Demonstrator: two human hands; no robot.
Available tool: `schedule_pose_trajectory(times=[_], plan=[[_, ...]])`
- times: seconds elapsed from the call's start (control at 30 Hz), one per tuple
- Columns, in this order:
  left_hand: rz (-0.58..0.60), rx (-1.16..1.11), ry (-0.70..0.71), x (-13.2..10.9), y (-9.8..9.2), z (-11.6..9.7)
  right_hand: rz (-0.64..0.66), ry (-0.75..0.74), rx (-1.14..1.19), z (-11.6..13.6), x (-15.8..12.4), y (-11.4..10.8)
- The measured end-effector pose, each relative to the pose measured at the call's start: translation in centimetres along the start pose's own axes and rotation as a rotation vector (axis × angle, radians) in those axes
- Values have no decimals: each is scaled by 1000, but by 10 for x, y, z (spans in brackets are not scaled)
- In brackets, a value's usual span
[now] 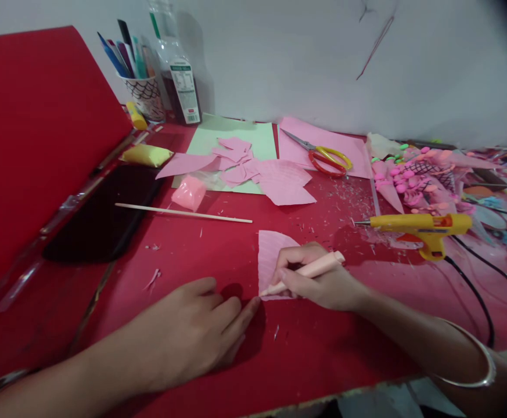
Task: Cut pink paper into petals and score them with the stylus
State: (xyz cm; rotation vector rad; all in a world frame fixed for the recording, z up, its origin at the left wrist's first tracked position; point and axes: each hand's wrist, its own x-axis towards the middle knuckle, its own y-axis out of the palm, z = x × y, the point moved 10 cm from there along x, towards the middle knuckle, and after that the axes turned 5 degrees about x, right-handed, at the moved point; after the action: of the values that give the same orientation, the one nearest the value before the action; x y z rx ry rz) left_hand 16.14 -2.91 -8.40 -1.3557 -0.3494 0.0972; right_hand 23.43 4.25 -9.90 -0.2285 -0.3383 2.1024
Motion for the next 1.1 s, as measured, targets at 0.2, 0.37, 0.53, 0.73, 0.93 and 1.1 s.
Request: schedule_pose_trajectory(times=[0.2,0.37,0.53,0.73,0.93,1.1], plan=[[8,-15,-45,-3,6,3,11,-6,-52,1,0,2],[8,14,-18,-2,5,0,0,-3,-21,1,0,-2],[15,-1,-11,-1,4,1,-32,-18,37,-2,1,-7],[65,20,-15,0,6,1,-119,2,85,-9,3,-16],[71,26,-25,1,6,2,-208,-27,61,-11,4,-27],[54,22,-17,1,4,1,-316,-33,-49,-15,5,-40]])
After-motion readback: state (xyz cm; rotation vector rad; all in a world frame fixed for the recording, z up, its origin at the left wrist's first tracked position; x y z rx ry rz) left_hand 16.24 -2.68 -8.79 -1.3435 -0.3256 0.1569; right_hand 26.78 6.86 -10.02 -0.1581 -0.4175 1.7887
